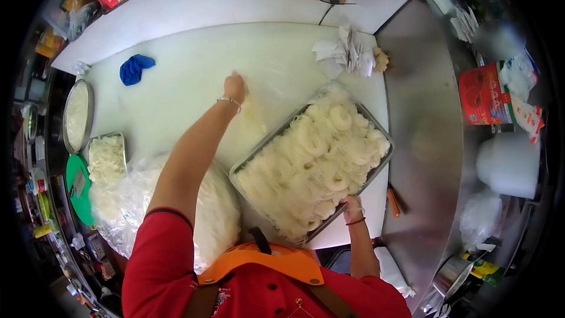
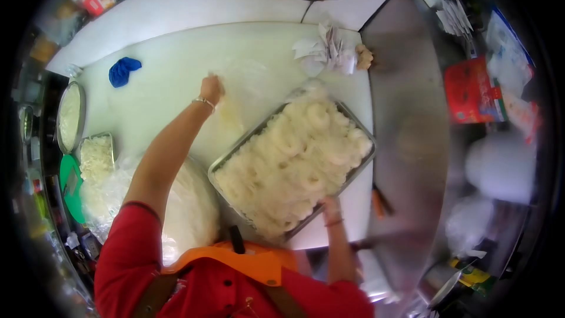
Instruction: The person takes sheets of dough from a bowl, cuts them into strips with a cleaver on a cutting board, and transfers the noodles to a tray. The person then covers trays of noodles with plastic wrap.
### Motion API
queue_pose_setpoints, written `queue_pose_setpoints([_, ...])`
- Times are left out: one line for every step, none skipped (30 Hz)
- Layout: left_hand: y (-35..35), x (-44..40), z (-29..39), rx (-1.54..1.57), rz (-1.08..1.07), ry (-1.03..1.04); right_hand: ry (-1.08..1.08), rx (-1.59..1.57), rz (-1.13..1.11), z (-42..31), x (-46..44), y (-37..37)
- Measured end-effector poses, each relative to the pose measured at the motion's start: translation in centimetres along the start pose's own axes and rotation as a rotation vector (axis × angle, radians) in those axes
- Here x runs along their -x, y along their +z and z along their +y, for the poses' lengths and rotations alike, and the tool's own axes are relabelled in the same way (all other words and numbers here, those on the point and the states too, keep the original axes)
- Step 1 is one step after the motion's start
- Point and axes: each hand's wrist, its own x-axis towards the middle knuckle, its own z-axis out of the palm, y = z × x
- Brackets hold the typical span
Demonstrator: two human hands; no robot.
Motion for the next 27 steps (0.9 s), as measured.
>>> queue_pose_setpoints([-1.2, -1.2, 0.6, 0.730, 0.056, -0.283, -0.023, -0.041, 0.002, 0.2, -0.3, -1.9])
queue_pose_setpoints([-2.2, -2.4, 1.3, 1.457, 0.117, -0.569, 0.020, 0.008, 0.033, 0.5, -1.0, -4.4])
queue_pose_setpoints([-3.5, -3.6, 2.2, 1.509, 0.170, -0.613, 0.011, -0.041, 0.070, 0.8, -1.4, -5.8])
queue_pose_setpoints([-4.4, -4.8, 2.5, 1.560, 0.224, -0.657, 0.003, -0.091, 0.106, 1.1, -1.7, -6.9])
queue_pose_setpoints([-3.1, -7.2, 0.7, 0.994, 0.227, -0.407, -0.005, -0.141, 0.143, 1.3, -1.8, -7.8])
queue_pose_setpoints([-1.6, -8.9, -0.9, 0.426, 0.209, -0.158, -0.042, -0.147, 0.121, 1.4, -1.6, -8.8])
queue_pose_setpoints([-5.2, -7.8, 0.6, 0.735, 0.255, -0.316, -0.032, -0.126, 0.121, 1.4, -1.4, -9.6])
queue_pose_setpoints([-9.1, -6.8, 2.4, 1.044, 0.300, -0.472, -0.024, -0.105, 0.120, 1.3, -1.2, -10.2])
queue_pose_setpoints([-6.2, -10.7, -0.7, 0.869, 0.455, -0.383, -0.015, -0.087, 0.121, 1.3, -0.9, -10.5])
queue_pose_setpoints([-9.4, -10.0, 0.0, 1.172, 0.449, -0.462, -0.005, -0.139, 0.060, 1.6, -0.8, -10.6])
queue_pose_setpoints([-12.8, -9.1, 0.7, 1.471, 0.475, -0.558, -0.007, -0.173, 0.068, 2.0, -0.7, -10.6])
queue_pose_setpoints([-14.3, -9.3, -0.1, 1.410, 0.539, -0.563, -0.011, -0.206, 0.072, 2.3, -0.6, -10.1])
queue_pose_setpoints([-15.8, -9.4, -1.2, 1.375, 0.628, -0.588, -0.012, -0.238, 0.073, 2.4, -0.5, -9.9])
queue_pose_setpoints([-15.2, -11.2, -5.1, 1.015, 0.747, -0.592, 0.030, -0.265, 0.074, 3.1, -1.2, -10.7])
queue_pose_setpoints([-17.3, -10.2, -8.4, 0.922, 0.788, -0.581, 0.017, -0.293, 0.075, 3.4, -1.4, -10.4])
queue_pose_setpoints([-19.9, -7.9, -12.6, 0.878, 0.791, -0.553, 0.015, -0.318, 0.073, 4.1, -1.2, -9.7])
queue_pose_setpoints([-22.2, -5.8, -16.8, 0.829, 0.772, -0.534, 0.007, -0.342, 0.071, 4.3, -1.1, -9.0])
queue_pose_setpoints([-24.2, -3.4, -20.2, 0.769, 0.729, -0.521, 0.052, -0.340, 0.145, 3.1, 0.7, -5.9])
queue_pose_setpoints([-22.4, -3.5, -26.6, 0.614, 0.717, -0.490, 0.038, -0.358, 0.145, 3.3, 1.3, -4.2])
queue_pose_setpoints([-22.0, -1.2, -29.2, 0.312, 0.635, -0.428, 0.024, -0.372, 0.141, 3.5, 1.5, -2.9])
queue_pose_setpoints([-22.9, 1.5, -28.9, 0.407, 0.595, -0.467, 0.010, -0.383, 0.134, 3.8, 1.3, -1.9])
queue_pose_setpoints([-23.8, 4.2, -28.5, 0.500, 0.557, -0.511, -0.012, -0.382, 0.100, 4.4, 0.9, -1.1])
queue_pose_setpoints([-25.4, 7.8, -25.3, 0.990, 0.570, -0.635, -0.029, -0.377, 0.063, 5.1, 0.5, -0.1])
queue_pose_setpoints([-26.3, 8.4, -24.1, 0.984, 0.431, -0.596, -0.064, -0.392, 0.060, 5.2, 0.8, -0.1])
queue_pose_setpoints([-26.3, 10.0, -23.5, 1.206, 0.492, -0.650, -0.054, -0.387, 0.066, 5.5, 0.5, 0.7])
queue_pose_setpoints([-26.3, 11.9, -23.1, 1.432, 0.565, -0.699, -0.042, -0.375, 0.070, 5.8, 0.5, 2.2])
queue_pose_setpoints([-26.4, 14.0, -23.6, 1.276, 0.515, -0.687, -0.026, -0.363, 0.073, 6.0, 0.7, 3.9])
